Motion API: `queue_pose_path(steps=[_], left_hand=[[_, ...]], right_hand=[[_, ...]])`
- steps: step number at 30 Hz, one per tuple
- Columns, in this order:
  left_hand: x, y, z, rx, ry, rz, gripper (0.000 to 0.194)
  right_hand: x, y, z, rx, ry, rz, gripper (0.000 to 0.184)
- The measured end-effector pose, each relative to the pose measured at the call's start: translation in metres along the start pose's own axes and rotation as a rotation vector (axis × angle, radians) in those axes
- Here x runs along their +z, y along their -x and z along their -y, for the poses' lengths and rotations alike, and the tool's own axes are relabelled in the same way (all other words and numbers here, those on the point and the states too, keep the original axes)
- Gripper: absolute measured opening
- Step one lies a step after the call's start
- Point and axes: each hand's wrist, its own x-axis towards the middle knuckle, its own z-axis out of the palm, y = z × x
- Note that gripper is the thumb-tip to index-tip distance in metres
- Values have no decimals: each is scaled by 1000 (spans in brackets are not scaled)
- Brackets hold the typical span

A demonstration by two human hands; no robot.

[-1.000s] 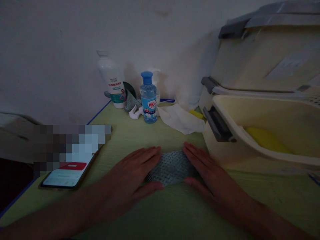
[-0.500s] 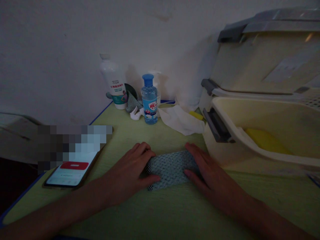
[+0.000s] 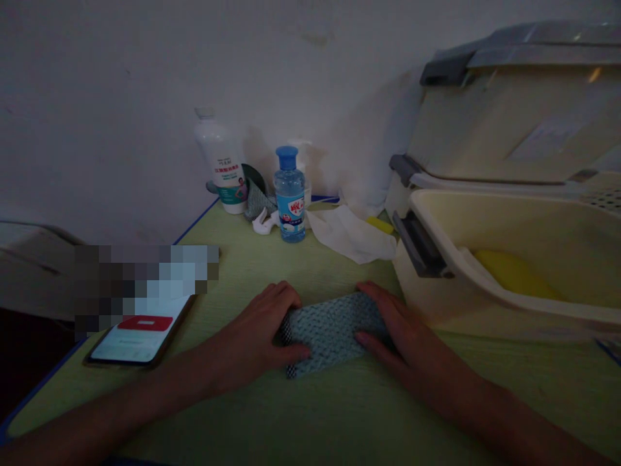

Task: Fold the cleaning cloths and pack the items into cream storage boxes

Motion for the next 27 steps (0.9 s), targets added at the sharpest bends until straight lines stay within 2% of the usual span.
queue_pose_path(steps=[6, 10, 13, 19, 24, 27], left_hand=[[0, 1, -4, -135, 116, 37, 23], [0, -1, -5, -138, 240, 35, 28], [1, -4, -4, -94, 382, -20, 37], [3, -10, 0, -92, 692, -109, 46], [-4, -14, -6, -169, 778, -252, 41], [-7, -14, -7, -161, 789, -315, 35]], right_hand=[[-1, 1, -2, 47, -77, 26, 49], [-1, 0, -1, 71, -124, 38, 50], [-1, 0, -1, 98, -165, 58, 51], [-3, -3, 1, 181, -266, 47, 53], [-5, -4, 5, 146, -338, -11, 45], [-6, -3, 8, 161, -396, -8, 43]])
